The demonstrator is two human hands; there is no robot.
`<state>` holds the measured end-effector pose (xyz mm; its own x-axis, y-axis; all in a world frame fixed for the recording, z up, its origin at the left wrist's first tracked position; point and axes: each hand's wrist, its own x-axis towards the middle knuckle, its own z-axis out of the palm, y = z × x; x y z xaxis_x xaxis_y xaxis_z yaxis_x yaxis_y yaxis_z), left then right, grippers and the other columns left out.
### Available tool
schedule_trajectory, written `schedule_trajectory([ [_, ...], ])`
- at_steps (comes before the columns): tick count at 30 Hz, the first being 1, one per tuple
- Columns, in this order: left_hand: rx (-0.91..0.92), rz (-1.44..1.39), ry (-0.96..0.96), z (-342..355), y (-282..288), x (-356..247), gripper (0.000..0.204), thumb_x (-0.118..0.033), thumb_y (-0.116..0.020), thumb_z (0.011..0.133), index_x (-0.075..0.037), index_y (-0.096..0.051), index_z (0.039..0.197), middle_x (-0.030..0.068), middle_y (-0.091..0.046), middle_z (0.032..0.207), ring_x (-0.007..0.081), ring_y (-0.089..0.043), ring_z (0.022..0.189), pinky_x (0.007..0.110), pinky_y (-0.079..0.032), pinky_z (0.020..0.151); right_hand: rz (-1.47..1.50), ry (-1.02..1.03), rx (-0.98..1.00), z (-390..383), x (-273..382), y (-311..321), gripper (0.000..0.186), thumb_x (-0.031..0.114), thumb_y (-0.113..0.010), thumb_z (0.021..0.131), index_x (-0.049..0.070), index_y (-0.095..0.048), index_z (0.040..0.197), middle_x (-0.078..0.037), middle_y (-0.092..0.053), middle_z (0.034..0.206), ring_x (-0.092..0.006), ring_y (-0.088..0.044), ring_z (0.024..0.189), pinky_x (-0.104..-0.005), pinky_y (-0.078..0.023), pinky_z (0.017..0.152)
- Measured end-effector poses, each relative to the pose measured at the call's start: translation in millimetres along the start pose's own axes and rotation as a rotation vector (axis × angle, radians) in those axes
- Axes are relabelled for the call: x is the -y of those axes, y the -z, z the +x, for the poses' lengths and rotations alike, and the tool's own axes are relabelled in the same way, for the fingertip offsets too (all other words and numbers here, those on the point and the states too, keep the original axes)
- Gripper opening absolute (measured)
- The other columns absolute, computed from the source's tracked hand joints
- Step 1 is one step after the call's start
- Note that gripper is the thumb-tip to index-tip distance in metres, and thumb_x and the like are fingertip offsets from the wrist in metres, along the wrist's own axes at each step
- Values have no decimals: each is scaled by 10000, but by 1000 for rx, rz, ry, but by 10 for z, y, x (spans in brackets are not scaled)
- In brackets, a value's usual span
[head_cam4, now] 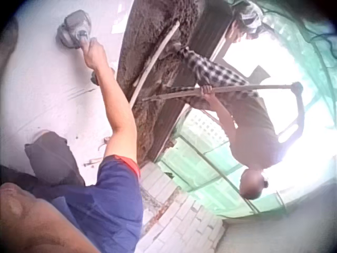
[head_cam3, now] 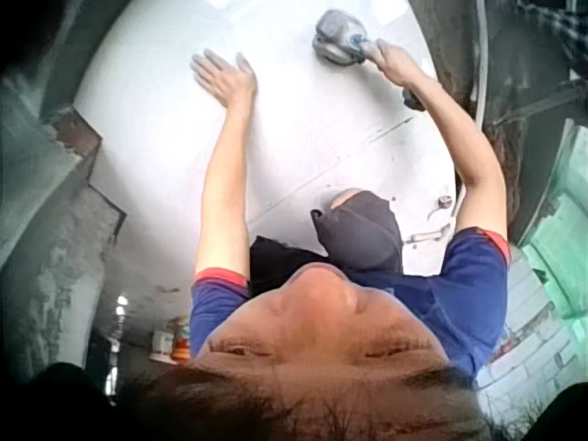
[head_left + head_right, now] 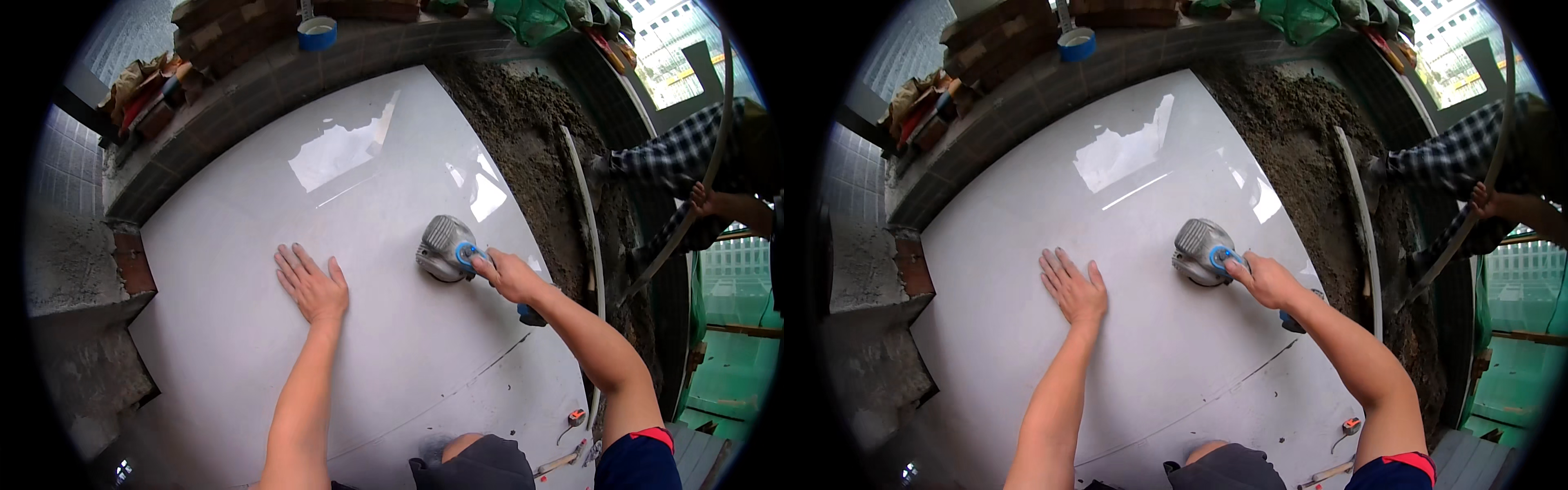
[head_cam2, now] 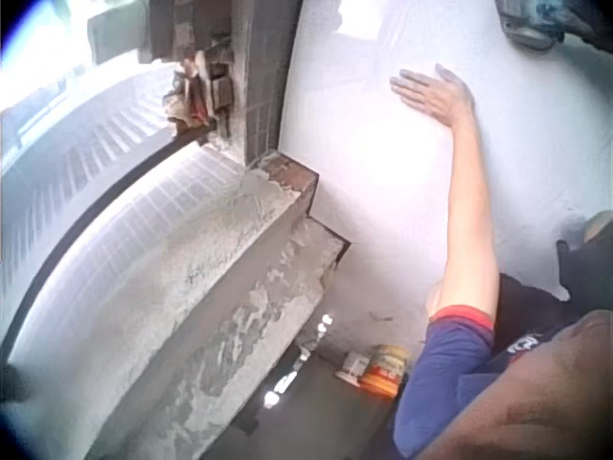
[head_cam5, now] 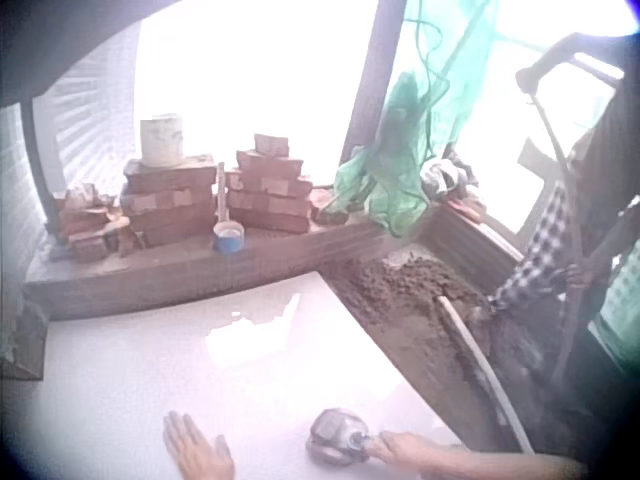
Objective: The person lays large tiles on a prepared floor, using a tile vibrator to settle them, wiping the joints with a cloth, and tapping the surface with a rubber-faced trowel.
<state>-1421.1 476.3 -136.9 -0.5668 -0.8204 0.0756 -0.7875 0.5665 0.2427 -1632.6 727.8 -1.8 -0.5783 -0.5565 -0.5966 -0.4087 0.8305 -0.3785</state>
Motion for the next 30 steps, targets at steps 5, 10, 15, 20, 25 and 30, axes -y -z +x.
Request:
schedule_trajectory([
  [5, 91, -5, -43, 23, 97, 77, 737, -354, -491, 941, 83, -246, 1482, 243, -160, 1594, 375, -98, 1496, 506, -84, 1203, -15, -21, 98, 78, 79, -17, 668, 630, -376, 978, -15, -552, 995, -258, -632, 794, -443, -618, 806, -496, -477, 747],
  [10, 131, 18, -40, 129, 228, 0, 757, -335, -493, 933, 80, -202, 1496, 238, -146, 1599, 373, -98, 1497, 515, -85, 1201, 12, -66, 140, 70, 206, 98, 665, 636, -371, 974, -7, -536, 1020, -258, -634, 783, -456, -620, 805, -514, -477, 742],
  [15, 103, 93, -76, 201, 178, -55, 770, -378, -479, 942, 54, -191, 1511, 239, -147, 1598, 374, -89, 1500, 514, -89, 1202, 71, -101, 148, 102, 204, 95, 635, 626, -388, 973, 8, -528, 1014, -245, -636, 774, -446, -625, 810, -514, -480, 737],
  [20, 107, 163, -131, 118, -36, 12, 765, -454, -391, 975, 23, -169, 1529, 239, -133, 1602, 380, -85, 1500, 533, -91, 1194, 200, -146, 120, 100, 206, 68, 648, 636, -384, 970, 4, -520, 1013, -233, -642, 778, -436, -632, 811, -514, -488, 730],
  [25, 56, 149, -187, 111, -48, 135, 761, -517, -348, 994, 14, -199, 1518, 234, -167, 1589, 386, -106, 1491, 544, -120, 1183, 262, -224, 86, 39, 284, -38, 660, 646, -368, 970, 4, -517, 1016, -235, -648, 792, -431, -642, 828, -519, -494, 741],
  [30, 302, -271, -236, 629, 97, -471, 528, -445, -466, 1002, 18, -522, 1251, 203, -505, 1292, 342, -452, 1233, 484, -348, 1032, 377, -314, 69, -73, 328, -133, 671, 650, -325, 978, 12, -520, 1049, -227, -664, 848, -419, -644, 855, -523, -490, 763],
])
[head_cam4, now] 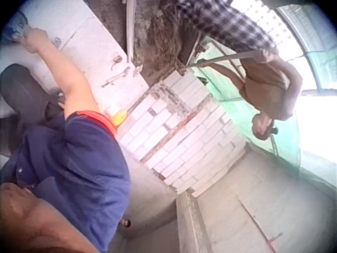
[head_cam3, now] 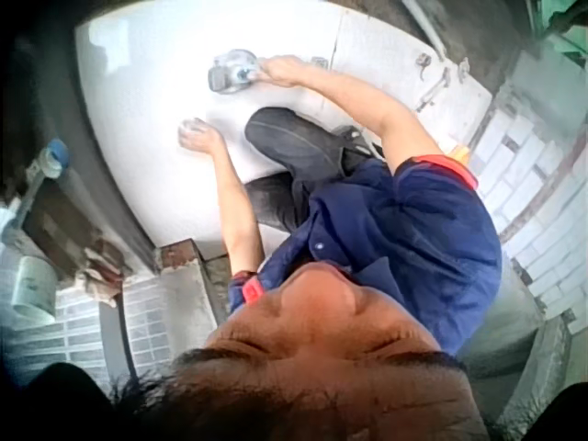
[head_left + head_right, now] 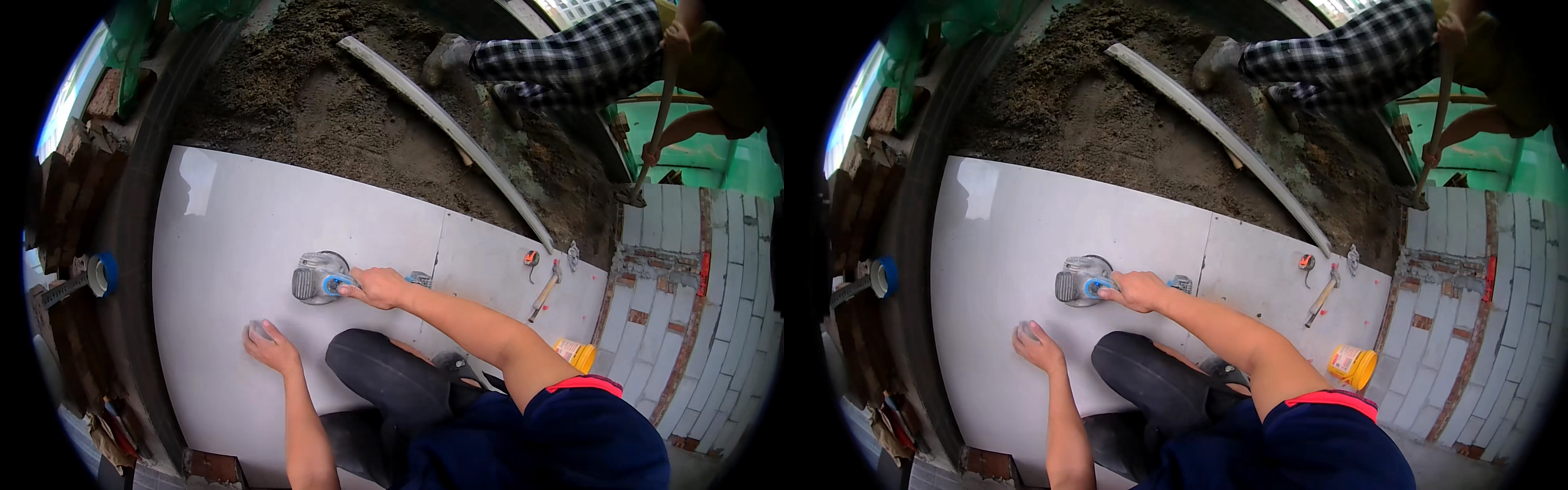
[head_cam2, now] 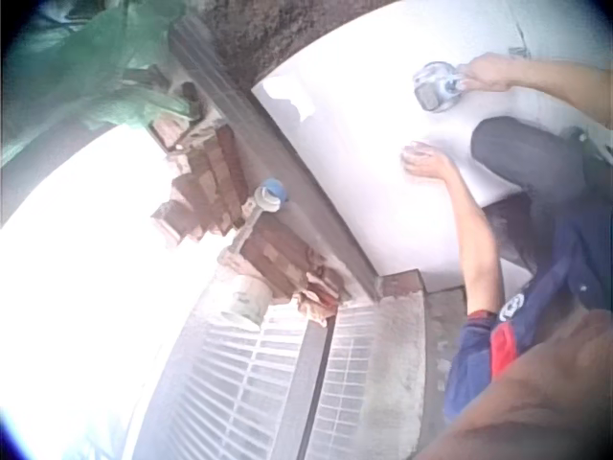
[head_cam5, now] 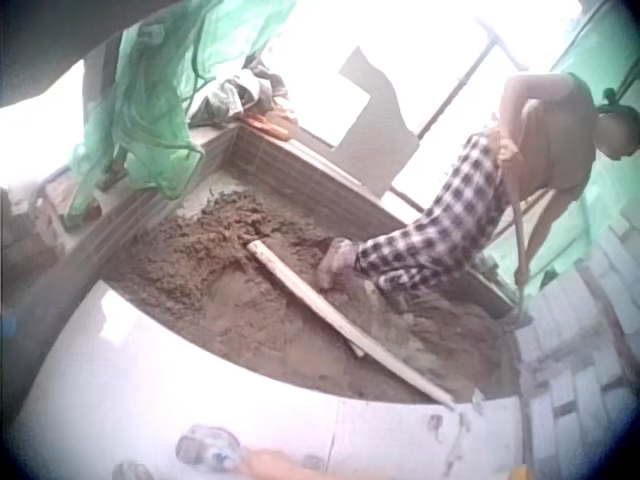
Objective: The person lays large tiles on a prepared floor, using a tile vibrator to settle them, wiping the joints with a cloth, and tapping the surface with a rubber-faced trowel.
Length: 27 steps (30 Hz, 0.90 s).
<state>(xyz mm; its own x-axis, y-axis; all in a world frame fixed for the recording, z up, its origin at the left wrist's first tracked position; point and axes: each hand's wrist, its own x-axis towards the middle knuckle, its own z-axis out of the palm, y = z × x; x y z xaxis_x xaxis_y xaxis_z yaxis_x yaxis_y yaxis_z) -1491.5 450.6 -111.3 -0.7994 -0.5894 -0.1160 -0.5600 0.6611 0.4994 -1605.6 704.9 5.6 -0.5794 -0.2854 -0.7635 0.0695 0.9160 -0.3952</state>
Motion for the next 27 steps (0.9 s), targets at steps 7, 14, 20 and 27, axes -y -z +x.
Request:
schedule_trajectory([
  [7, 614, 45, -181, 802, -28, -1853, 528, -444, -372, 1021, -26, -651, 859, 197, -675, 861, 397, -640, 840, 477, -495, 759, 14, -77, -56, 51, 198, -158, 668, 635, -357, 962, 30, -635, 1006, -221, -677, 813, -414, -659, 829, -508, -510, 769],
  [14, 475, 65, -109, 784, -126, -1737, 467, -384, -444, 983, -40, -661, 753, 191, -675, 788, 410, -645, 759, 505, -496, 712, 22, -54, -66, 96, 199, -246, 592, 574, -425, 957, 20, -631, 977, -223, -667, 758, -427, -650, 755, -524, -512, 722],
  [20, 515, 99, -133, 648, -215, -1775, 443, -363, -471, 970, -34, -644, 728, 178, -673, 775, 398, -635, 718, 505, -481, 653, 67, -56, -54, -36, 121, -180, 559, 548, -434, 962, 18, -612, 984, -221, -655, 740, -435, -641, 747, -538, -505, 722],
  [27, 474, 76, -104, 609, -196, -1843, 413, -342, -492, 961, -37, -638, 725, 181, -658, 756, 407, -622, 703, 499, -477, 634, 92, -9, 23, -4, 39, -60, 548, 544, -418, 970, 27, -576, 1059, -219, -658, 759, -442, -639, 769, -535, -502, 736],
])
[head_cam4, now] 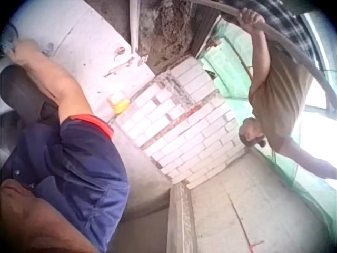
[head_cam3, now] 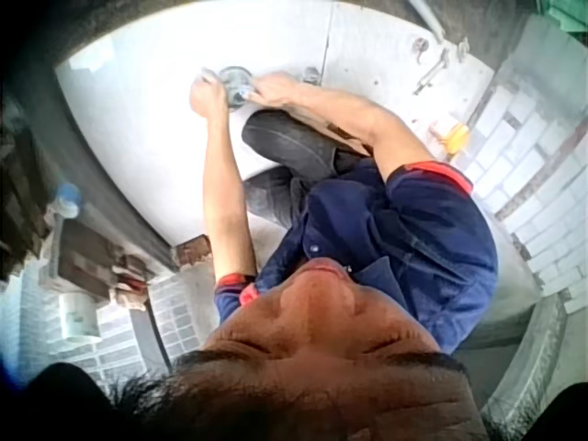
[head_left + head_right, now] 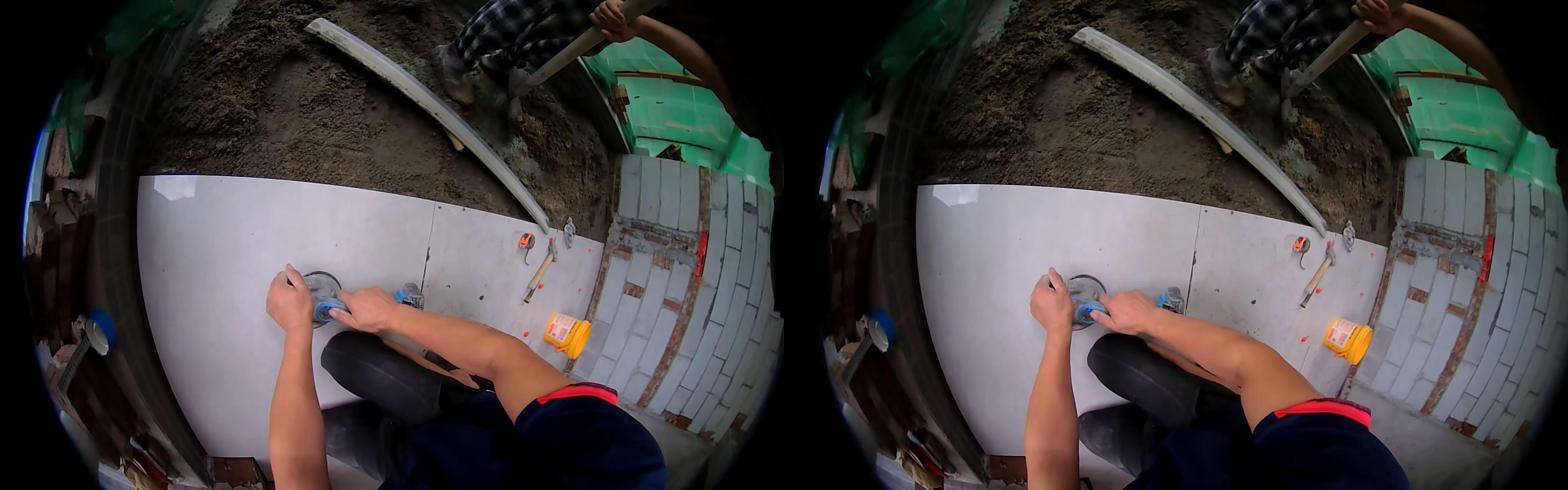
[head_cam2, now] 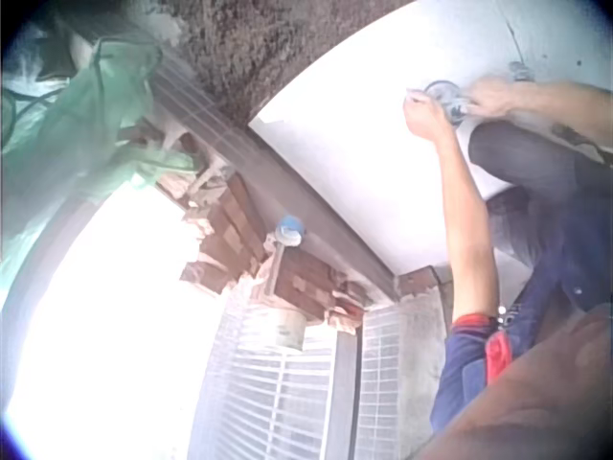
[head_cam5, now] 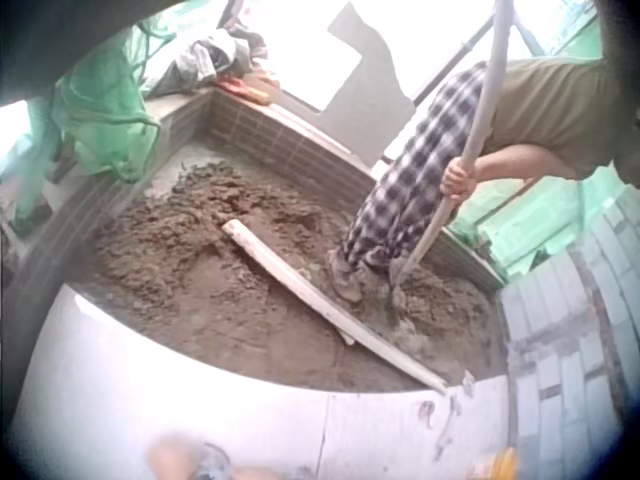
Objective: The person lays large tiles on a prepared floor, using a tile vibrator to settle them, wiping the joints with a cloth, and tapping the surface with a rubber-faced trowel.
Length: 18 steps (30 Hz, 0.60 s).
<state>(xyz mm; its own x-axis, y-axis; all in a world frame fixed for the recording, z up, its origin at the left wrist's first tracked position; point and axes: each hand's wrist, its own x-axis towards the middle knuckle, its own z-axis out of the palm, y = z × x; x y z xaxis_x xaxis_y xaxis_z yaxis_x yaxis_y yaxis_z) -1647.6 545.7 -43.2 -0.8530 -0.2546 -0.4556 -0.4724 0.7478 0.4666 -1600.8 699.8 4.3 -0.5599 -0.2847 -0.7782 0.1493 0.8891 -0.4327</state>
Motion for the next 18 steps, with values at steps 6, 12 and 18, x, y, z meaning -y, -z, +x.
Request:
schedule_trajectory([
  [6, -108, -71, 122, 99, 220, 446, 405, -368, -516, 947, -43, -627, 732, 185, -657, 798, 417, -626, 740, 502, -486, 664, -125, 170, 133, 396, 242, 79, 631, 616, -386, 961, 30, -552, 1125, -249, -672, 836, -435, -655, 835, -526, -502, 773],
  [12, -341, -87, 530, -552, 957, 2004, 420, -373, -488, 950, -34, -651, 762, 204, -682, 869, 436, -639, 810, 523, -498, 737, -543, 449, 345, 878, 1839, -427, 657, 617, -353, 972, 36, -629, 1103, -225, -701, 942, -401, -670, 924, -491, -523, 827],
  [18, -599, -158, 1137, -2049, 843, 3427, 442, -351, -421, 959, -28, -698, 838, 236, -685, 879, 453, -645, 854, 537, -497, 798, -784, 777, 567, 444, 2760, -1985, 662, 577, -336, 990, -8, -641, 1053, -233, -696, 981, -401, -670, 933, -499, -521, 834],
])
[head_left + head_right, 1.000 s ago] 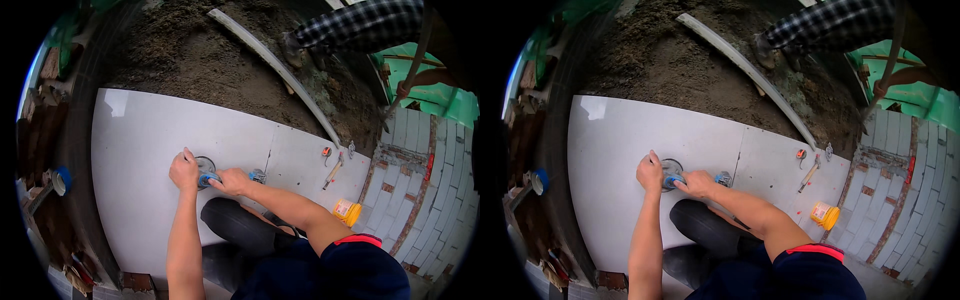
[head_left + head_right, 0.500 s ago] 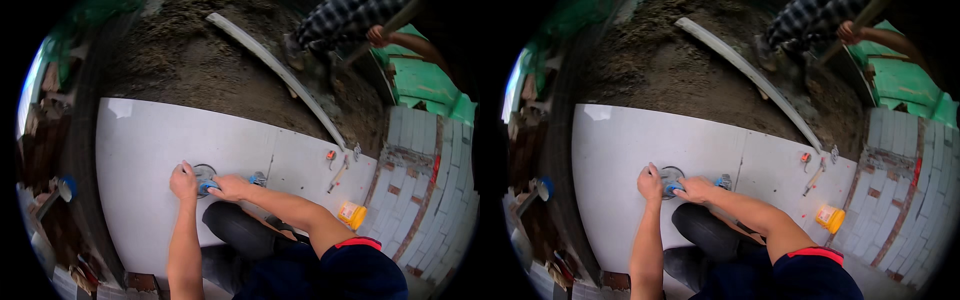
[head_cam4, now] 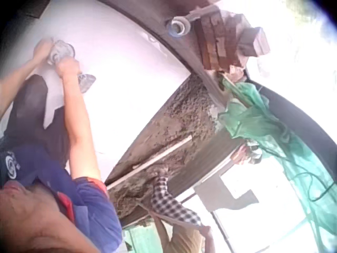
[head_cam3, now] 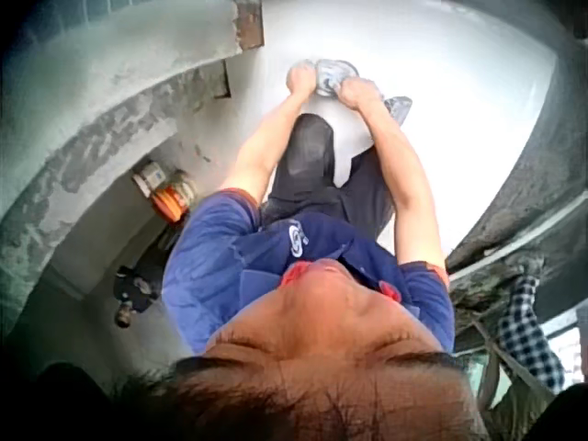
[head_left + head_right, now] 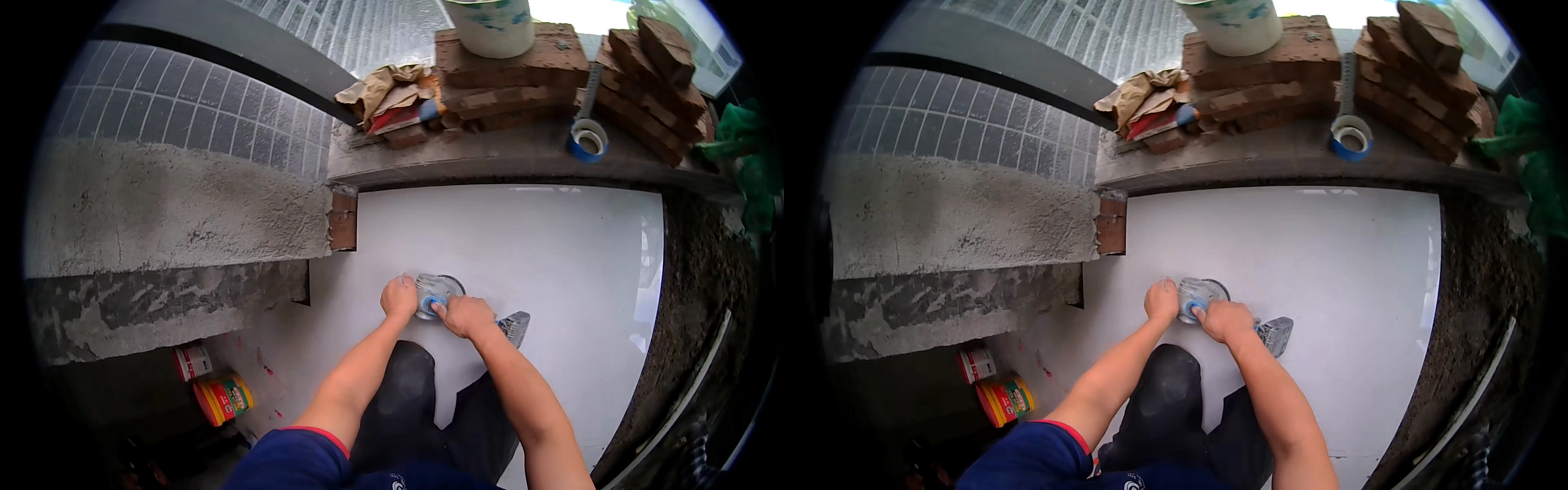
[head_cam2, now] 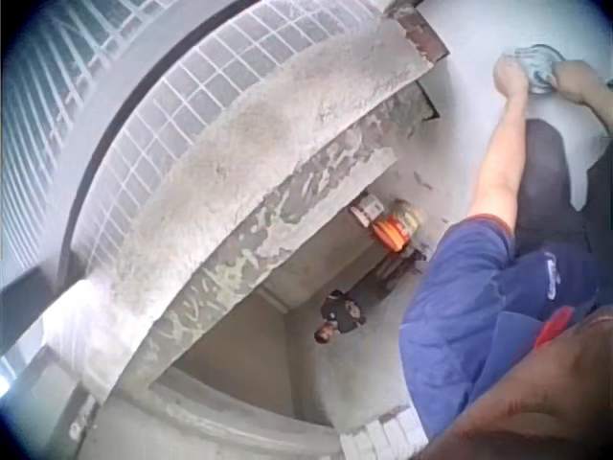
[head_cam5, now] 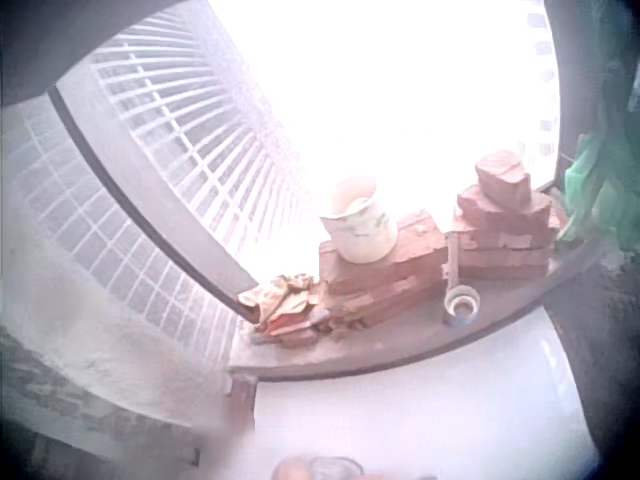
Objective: The person lays large tiles on a prepared floor, using a tile vibrator to settle them, wiping the joints with a cloth, and tapping the surface with a rubber-faced trowel.
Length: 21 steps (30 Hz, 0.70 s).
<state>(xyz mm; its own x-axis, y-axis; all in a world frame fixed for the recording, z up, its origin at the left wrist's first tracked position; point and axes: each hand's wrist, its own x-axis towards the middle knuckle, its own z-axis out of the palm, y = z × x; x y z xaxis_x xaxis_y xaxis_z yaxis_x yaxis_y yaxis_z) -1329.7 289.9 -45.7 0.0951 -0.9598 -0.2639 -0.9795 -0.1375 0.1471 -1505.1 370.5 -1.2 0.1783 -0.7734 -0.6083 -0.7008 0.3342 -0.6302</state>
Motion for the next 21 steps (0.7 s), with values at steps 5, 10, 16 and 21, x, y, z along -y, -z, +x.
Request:
schedule_trajectory([
  [5, -17, -73, -25, -65, -13, 536, 415, -330, -439, 943, -34, -692, 802, 238, -680, 848, 458, -644, 811, 538, -503, 780, -42, 18, 43, 85, 312, -366, 638, 549, -344, 1003, -24, -626, 998, -253, -690, 929, -422, -664, 914, -510, -519, 820],
  [10, 2, -143, -59, 56, -50, 505, 367, -306, -463, 946, -41, -690, 834, 218, -685, 848, 420, -654, 791, 522, -507, 742, -96, -4, 61, 172, 381, -282, 634, 558, -336, 1006, -15, -607, 1025, -246, -689, 918, -425, -656, 913, -504, -510, 818],
  [16, -59, -252, -193, 209, 115, 442, 404, -319, -423, 935, -46, -684, 790, 232, -668, 817, 462, -632, 793, 548, -494, 752, -114, -80, 61, 272, 549, -195, 644, 568, -335, 1003, -15, -601, 1061, -262, -680, 975, -424, -634, 984, -498, -493, 863],
  [21, -54, -388, -182, 218, 221, 647, 400, -322, -452, 927, -37, -665, 744, 220, -672, 793, 444, -641, 771, 530, -515, 733, -104, -51, 10, 409, 612, -462, 633, 540, -356, 1007, -42, -602, 1034, -285, -668, 978, -453, -611, 993, -496, -473, 870],
])
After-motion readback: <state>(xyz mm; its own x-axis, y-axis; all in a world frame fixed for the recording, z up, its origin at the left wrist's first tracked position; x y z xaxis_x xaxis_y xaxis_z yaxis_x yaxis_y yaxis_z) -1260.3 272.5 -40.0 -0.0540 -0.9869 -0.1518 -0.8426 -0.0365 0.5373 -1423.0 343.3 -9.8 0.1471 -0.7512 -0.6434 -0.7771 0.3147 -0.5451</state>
